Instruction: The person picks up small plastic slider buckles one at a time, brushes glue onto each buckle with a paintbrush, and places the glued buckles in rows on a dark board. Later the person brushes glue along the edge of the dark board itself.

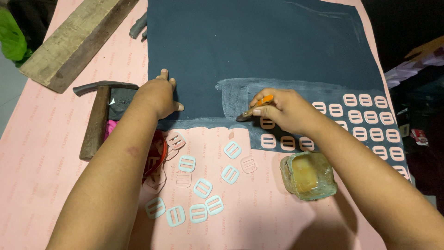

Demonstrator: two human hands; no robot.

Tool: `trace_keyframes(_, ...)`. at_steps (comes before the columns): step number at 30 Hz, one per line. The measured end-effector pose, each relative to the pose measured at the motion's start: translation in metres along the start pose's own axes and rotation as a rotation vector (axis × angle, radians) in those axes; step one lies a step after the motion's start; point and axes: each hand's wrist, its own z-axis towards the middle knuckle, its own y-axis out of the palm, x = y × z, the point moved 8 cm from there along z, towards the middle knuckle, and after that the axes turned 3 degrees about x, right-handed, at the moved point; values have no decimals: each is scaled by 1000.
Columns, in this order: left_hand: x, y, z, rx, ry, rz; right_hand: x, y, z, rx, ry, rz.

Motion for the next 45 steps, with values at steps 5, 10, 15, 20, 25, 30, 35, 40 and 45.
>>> trace_keyframes(5,0,2,4,4,15,-2,13,0,-9,38,127,66)
trace_keyframes(10,-5,4,9,8,24,10,10,-46,-54,238,-21,218)
trace_keyframes(15,-12,8,10,2,38,-8,25,-79,-142,324,57,152)
trace_keyframes(20,-15,8,11,-13,46,32,29,-44,-177,275,200,-112)
trace_keyframes(25,-22,3,10,-14,29,-62,16,-20,-177,182,85,-151)
trace_keyframes(30,-24,-7,0,42,45,-121,-3,-64,-219,548,-31,-257)
trace_keyframes(35,-23,-20,-15,93,16,-279,8,-66,-219,330,59,-102)
trace_keyframes(40,-22,-20,-15,86,-43,-314,0,-94,-166,463,-105,642)
trace_keyframes(45,-16,-27,-11,193,66,-308,-15,-96,-48,532,-111,640)
